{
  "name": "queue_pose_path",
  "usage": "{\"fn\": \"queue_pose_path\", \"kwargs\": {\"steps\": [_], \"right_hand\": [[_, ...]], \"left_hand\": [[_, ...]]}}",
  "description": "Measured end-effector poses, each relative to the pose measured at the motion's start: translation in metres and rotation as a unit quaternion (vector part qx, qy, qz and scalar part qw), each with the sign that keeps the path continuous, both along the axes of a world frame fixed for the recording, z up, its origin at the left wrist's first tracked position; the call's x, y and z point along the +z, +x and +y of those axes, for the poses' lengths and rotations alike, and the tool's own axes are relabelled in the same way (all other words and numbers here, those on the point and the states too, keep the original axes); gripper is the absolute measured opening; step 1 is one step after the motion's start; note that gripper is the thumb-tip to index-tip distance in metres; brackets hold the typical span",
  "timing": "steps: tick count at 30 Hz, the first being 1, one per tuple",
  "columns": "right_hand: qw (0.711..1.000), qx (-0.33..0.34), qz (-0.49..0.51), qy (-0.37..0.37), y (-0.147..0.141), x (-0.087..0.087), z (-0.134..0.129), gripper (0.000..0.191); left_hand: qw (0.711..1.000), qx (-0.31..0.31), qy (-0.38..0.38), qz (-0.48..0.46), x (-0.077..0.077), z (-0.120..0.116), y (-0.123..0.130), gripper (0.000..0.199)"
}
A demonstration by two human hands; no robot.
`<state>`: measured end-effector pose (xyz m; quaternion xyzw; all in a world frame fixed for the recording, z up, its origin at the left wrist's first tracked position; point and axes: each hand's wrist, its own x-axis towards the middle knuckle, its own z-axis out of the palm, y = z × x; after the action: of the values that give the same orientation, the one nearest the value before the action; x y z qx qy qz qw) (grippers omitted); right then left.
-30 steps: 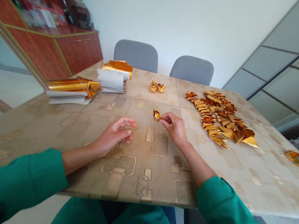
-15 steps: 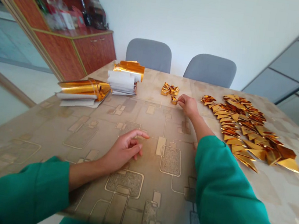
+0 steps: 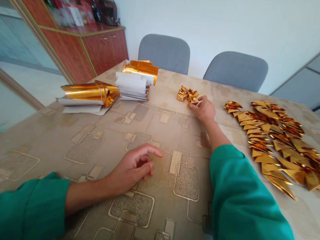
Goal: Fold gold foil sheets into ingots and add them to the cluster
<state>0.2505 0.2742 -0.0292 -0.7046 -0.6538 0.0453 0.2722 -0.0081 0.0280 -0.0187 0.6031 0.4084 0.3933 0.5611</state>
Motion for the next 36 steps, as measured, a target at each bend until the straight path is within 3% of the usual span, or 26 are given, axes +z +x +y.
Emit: {"fn": "queue_pose_path", "kwargs": {"steps": [4,16,24,31,33,36], "right_hand": [[1.0,0.005,0.001,0.019,-0.002,-0.001,0.009,0.027],[0.998,0.001,0.017,0.061,-0.004,-0.01,0.025,0.042],[0.996,-0.032,0.064,0.044,-0.01,-0.003,0.021,0.046],[0.993,-0.022,0.105,0.045,-0.014,0.004,-0.018,0.031],[0.992,-0.015,0.124,0.034,-0.012,0.007,-0.039,0.025],[0.987,0.004,0.162,0.01,-0.005,0.013,-0.08,0.02]], "left_hand": [[1.0,-0.001,-0.007,0.008,0.0,0.0,0.0,0.027],[1.0,0.008,-0.011,0.017,-0.001,-0.001,0.0,0.028],[1.0,0.001,-0.002,0.012,0.0,0.0,0.0,0.027],[1.0,-0.009,0.007,-0.003,-0.004,0.0,-0.002,0.02],[0.998,-0.01,0.051,0.021,-0.002,0.001,-0.003,0.019],[0.976,-0.001,0.184,0.119,0.007,0.012,-0.011,0.019]]}}
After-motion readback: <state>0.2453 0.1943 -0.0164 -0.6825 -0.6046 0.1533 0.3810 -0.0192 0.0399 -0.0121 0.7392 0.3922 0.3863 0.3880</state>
